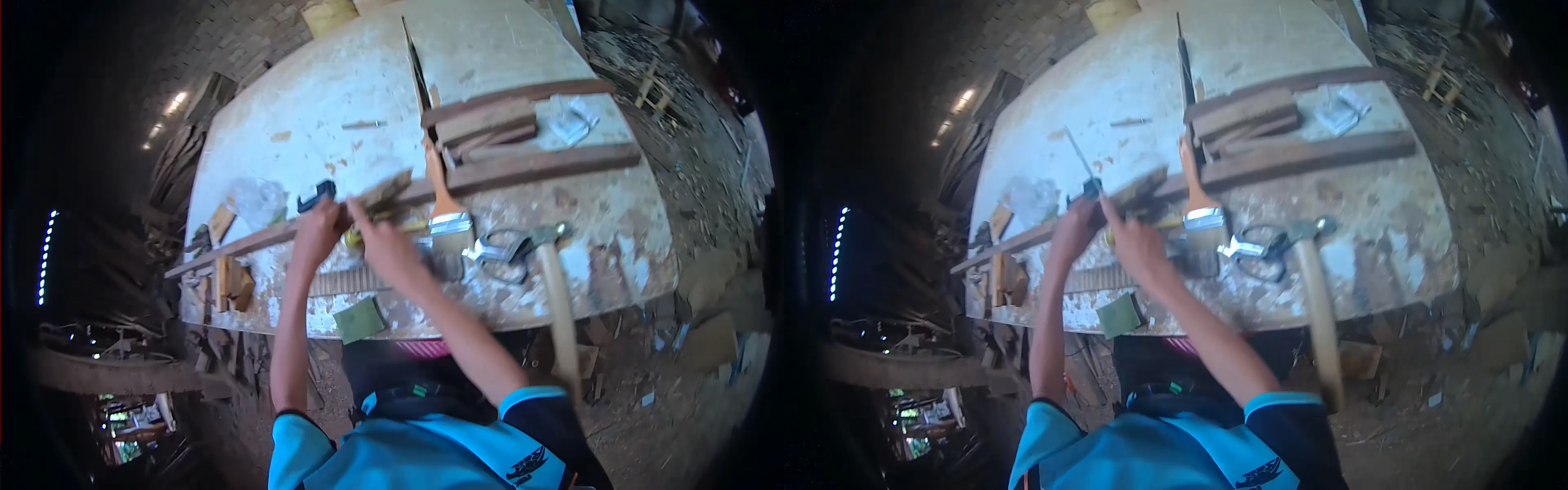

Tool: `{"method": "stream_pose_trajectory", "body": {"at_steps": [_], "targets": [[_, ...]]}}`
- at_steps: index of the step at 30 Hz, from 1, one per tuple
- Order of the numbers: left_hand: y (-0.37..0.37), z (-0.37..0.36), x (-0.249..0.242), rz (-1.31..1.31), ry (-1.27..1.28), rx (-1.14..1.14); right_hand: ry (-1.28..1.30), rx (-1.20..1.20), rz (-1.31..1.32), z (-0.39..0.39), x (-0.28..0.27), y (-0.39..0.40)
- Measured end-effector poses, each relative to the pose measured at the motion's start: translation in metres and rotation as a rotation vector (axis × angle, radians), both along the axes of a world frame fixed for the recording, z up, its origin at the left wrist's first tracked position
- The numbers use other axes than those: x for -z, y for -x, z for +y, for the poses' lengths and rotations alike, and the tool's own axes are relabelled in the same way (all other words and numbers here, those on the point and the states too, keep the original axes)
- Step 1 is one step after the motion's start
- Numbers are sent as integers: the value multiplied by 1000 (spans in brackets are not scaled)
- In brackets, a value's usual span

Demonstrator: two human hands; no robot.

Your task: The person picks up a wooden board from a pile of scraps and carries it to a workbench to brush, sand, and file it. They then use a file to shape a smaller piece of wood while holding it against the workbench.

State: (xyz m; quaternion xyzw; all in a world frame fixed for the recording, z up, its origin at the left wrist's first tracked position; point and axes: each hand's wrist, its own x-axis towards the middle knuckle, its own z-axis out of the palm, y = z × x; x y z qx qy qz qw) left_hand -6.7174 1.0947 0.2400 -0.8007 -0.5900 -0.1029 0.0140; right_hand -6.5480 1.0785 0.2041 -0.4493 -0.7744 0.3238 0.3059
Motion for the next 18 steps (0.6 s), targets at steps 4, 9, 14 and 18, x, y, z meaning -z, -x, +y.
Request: {"method": "stream_pose_trajectory", "body": {"at_steps": [4,9,14,18], "targets": [[18,36,23,-48,-147,285,-65,115,-60,17,20,20],[39,43,50,-188,-143,255,-9,255,-28,17,34,40],[34,39,53,-28,-150,195,-101,227,182,21,42,41],[32,45,54,-7,-146,145,15,341,264,16,33,34]]}}
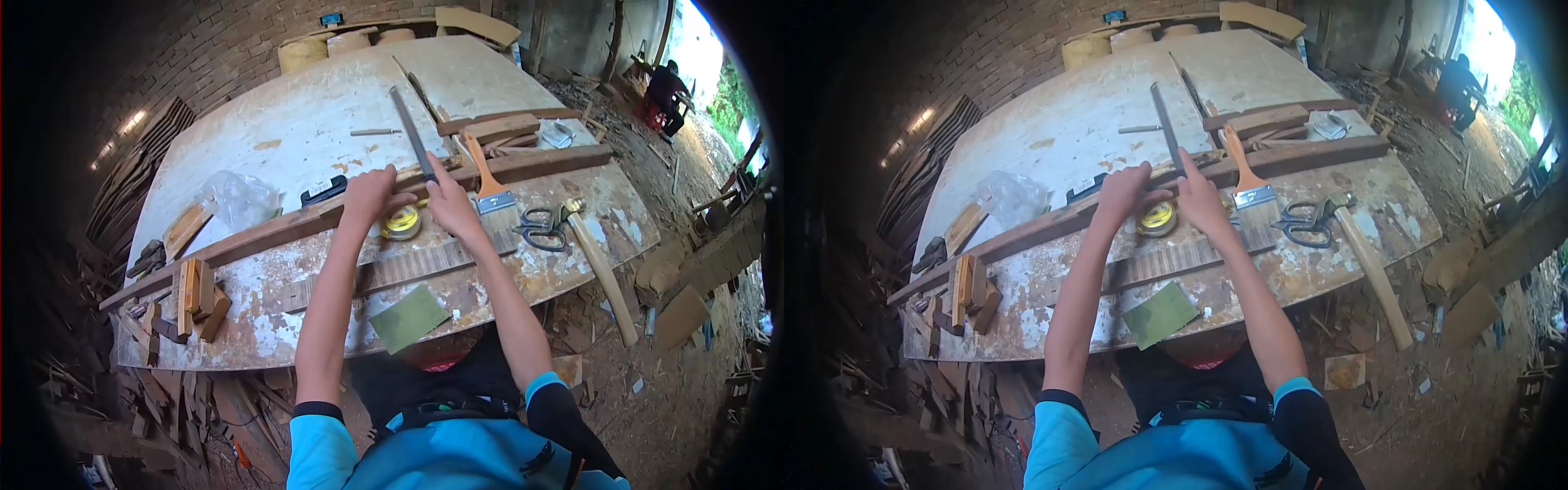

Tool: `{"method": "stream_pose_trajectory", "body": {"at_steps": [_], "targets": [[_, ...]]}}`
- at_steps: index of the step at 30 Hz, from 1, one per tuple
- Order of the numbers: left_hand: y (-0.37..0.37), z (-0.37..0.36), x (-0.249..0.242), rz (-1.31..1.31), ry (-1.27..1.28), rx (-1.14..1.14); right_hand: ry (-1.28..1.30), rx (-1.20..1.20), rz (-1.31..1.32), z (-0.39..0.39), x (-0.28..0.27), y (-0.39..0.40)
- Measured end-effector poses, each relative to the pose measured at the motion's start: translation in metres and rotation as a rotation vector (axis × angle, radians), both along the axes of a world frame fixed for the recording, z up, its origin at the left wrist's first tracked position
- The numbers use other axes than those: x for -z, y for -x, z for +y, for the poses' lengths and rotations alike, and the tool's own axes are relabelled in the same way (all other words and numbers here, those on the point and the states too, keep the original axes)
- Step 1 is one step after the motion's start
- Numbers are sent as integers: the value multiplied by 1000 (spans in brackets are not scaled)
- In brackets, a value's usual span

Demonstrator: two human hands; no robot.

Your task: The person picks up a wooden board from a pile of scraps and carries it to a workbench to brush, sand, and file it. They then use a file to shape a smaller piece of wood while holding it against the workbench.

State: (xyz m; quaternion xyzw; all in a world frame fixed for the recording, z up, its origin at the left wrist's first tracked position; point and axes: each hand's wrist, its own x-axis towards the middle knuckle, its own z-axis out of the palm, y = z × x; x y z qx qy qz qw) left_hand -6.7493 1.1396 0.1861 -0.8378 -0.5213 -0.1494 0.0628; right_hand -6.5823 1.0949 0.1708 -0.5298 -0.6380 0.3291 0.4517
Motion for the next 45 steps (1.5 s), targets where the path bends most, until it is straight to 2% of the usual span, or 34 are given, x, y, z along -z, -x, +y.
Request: {"method": "stream_pose_trajectory", "body": {"at_steps": [3,7,14,18,21,24,27,30,31,32,34,39,45], "targets": [[-3,1,1,-22,-13,-22,-161,36,-98,-9,-3,0],[-4,-1,4,-41,-30,-31,7,-22,-282,-18,-16,10],[-1,4,9,9,-57,-77,-5,-20,-274,-1,-18,22],[-3,9,14,-7,-81,-71,-19,56,-460,-9,-20,28],[-2,4,11,-15,-63,-58,-74,109,-545,-41,-18,30],[-3,2,5,-15,-79,-59,139,43,-663,-101,-38,20],[-5,1,8,-60,-107,-99,56,75,-658,-86,-41,28],[-1,-2,7,-48,-100,-26,-141,82,-570,-27,-19,34],[0,7,25,-39,-196,-57,-165,92,-580,-24,-17,34],[-1,20,39,-32,-304,-85,-161,115,-630,-25,-14,35],[-2,11,25,-23,-199,-84,-3,83,-614,-41,-24,29],[-3,-1,10,-48,-140,-57,62,16,-525,-82,-26,6],[-3,0,9,-72,-43,-34,48,41,-490,-57,-32,-6]]}}
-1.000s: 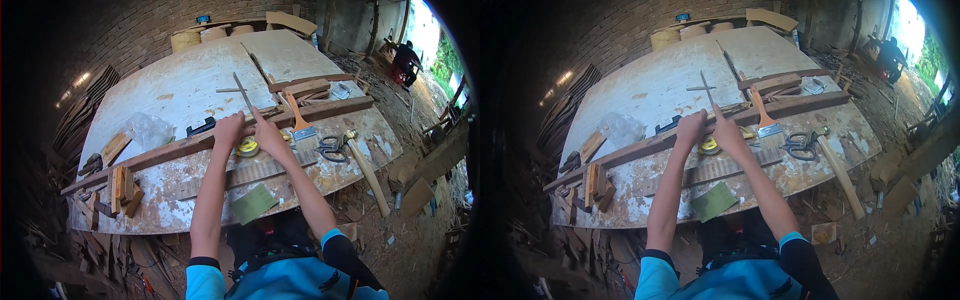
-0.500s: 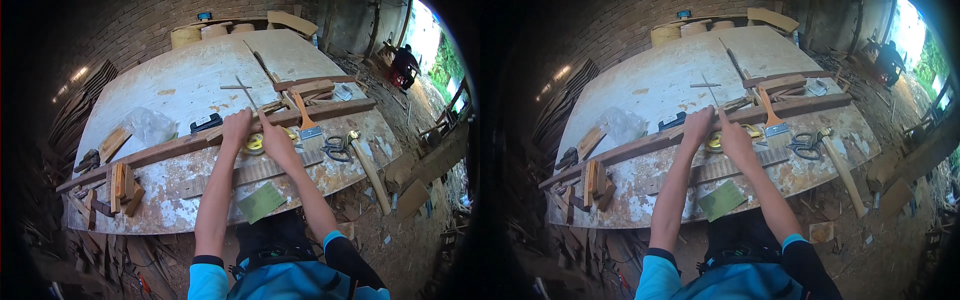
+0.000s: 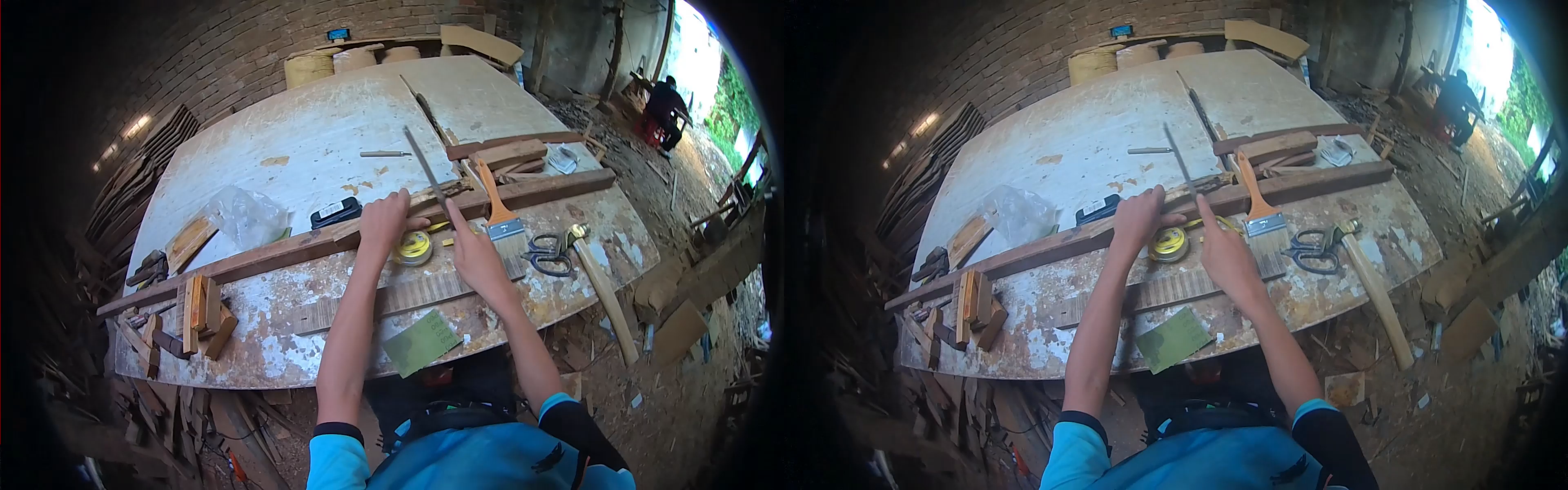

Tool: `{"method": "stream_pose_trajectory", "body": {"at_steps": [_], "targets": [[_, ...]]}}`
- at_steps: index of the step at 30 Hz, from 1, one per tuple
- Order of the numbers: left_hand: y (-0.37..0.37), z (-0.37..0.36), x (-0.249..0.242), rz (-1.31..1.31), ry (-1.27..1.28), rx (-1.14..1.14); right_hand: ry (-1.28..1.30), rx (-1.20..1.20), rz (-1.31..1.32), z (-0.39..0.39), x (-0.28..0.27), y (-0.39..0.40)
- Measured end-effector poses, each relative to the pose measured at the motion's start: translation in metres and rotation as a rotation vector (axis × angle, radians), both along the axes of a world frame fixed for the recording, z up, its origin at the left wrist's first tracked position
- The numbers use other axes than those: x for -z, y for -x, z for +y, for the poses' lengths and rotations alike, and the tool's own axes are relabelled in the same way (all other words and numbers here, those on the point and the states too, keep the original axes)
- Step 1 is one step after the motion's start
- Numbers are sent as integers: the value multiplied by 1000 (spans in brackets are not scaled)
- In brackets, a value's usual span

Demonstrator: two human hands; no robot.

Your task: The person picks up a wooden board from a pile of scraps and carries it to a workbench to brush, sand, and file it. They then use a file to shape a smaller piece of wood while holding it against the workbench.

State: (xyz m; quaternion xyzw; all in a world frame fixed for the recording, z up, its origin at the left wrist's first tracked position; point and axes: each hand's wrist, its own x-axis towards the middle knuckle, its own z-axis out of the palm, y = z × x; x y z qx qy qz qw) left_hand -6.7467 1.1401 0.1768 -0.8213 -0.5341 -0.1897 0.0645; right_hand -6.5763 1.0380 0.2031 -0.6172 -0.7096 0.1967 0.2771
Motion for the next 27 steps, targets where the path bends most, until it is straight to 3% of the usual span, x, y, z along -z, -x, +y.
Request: {"method": "stream_pose_trajectory", "body": {"at_steps": [3,12,20,23,27], "targets": [[-2,-2,-2,7,-4,3,-95,-49,52,23,8,7],[-2,-2,-5,-4,16,-19,-2,-86,124,51,10,19],[-2,6,13,65,-104,-44,-81,3,-166,8,12,26],[-1,0,0,66,-93,-5,158,-21,-257,-47,-7,8],[1,2,3,57,-106,14,25,-41,-159,-18,-9,15]]}}
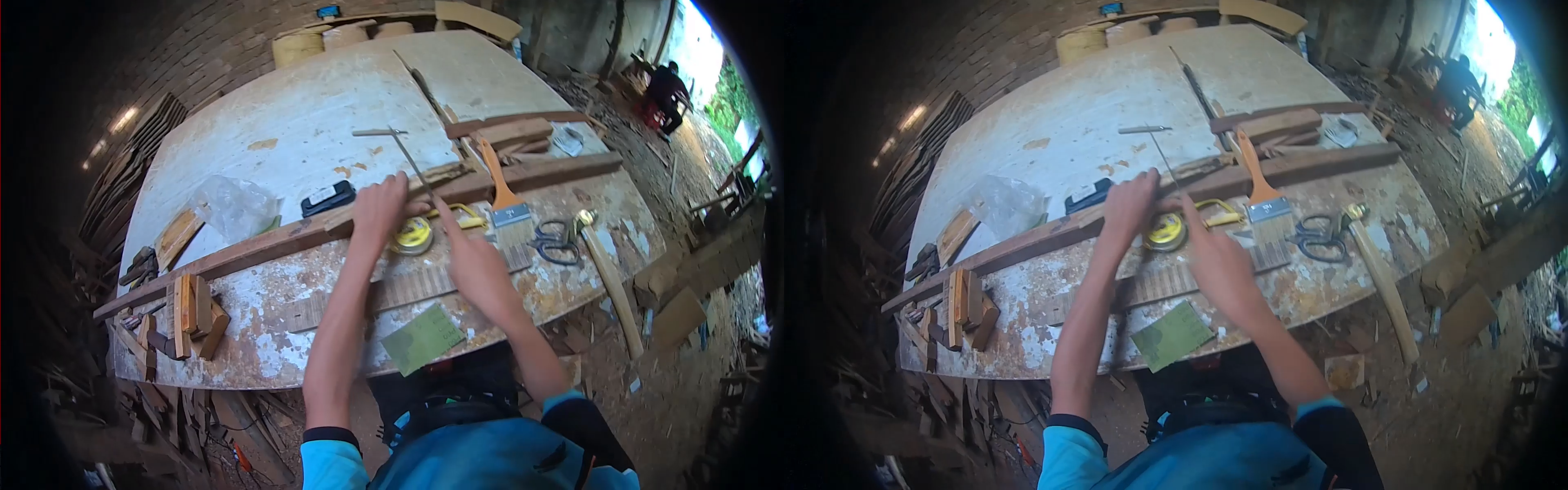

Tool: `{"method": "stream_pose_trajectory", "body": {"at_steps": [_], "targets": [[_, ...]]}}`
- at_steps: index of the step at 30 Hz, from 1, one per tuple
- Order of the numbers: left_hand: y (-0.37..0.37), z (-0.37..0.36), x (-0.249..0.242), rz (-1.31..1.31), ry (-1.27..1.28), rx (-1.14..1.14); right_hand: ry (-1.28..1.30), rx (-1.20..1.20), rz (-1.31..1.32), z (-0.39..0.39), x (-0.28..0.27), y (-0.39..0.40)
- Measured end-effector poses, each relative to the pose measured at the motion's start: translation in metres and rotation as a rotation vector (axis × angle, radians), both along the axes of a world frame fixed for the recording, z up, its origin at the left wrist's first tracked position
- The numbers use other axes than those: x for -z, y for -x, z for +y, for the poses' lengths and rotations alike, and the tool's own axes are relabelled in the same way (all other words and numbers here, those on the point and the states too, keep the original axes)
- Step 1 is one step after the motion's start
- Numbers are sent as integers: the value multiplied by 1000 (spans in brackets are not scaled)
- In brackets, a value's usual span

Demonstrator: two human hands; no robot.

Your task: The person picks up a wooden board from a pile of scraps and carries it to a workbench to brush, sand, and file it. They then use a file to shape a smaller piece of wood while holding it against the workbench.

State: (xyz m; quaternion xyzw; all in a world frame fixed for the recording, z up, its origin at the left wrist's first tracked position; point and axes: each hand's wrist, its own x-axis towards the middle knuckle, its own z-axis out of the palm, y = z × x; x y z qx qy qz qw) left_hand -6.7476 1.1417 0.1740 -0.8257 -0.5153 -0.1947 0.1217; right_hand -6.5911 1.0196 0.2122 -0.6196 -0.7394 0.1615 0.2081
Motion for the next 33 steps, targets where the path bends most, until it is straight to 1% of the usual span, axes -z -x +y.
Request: {"method": "stream_pose_trajectory", "body": {"at_steps": [2,4,5,6,7,8,9,10,11,13,14,16,18,21,22,24,25,28,30,31,32,33], "targets": [[0,0,-3,-19,69,16,-215,-9,65,42,18,14],[-1,4,0,-11,102,5,-118,8,80,28,26,3],[-2,4,-1,0,109,2,-86,7,92,20,20,3],[-3,1,-1,-35,67,19,-39,17,68,-3,19,-6],[-3,-1,1,-15,28,14,1,18,48,-21,19,-15],[-4,-1,-2,-2,-15,3,15,22,58,-20,14,-12],[-4,-1,-6,17,58,-30,38,24,56,-19,11,-12],[-3,-1,-8,8,36,-30,89,39,59,-24,13,-12],[-3,-4,-6,5,36,-15,69,21,87,-8,14,-8],[-1,4,3,21,-13,2,-82,14,94,31,21,9],[-1,3,0,27,22,-1,-86,39,49,39,19,16],[-2,4,1,18,56,1,-11,19,47,23,12,8],[-3,1,-1,12,42,-3,87,20,-1,-24,8,-9],[-3,2,-5,1,33,-18,27,-5,18,-44,17,-14],[-2,-1,-4,-2,43,6,18,-1,23,-37,19,-9],[-2,0,-2,11,47,12,-35,9,29,17,15,4],[-1,2,-2,14,48,11,-166,12,71,37,29,6],[-3,-1,-7,19,83,3,35,31,37,-13,12,-4],[-5,-2,-8,26,71,-25,44,23,67,-33,18,-12],[-3,6,0,19,-8,-26,60,14,75,-36,22,-15],[0,10,13,23,-63,-13,34,8,89,-21,19,-8],[0,6,10,20,-20,2,26,14,103,7,12,1]]}}
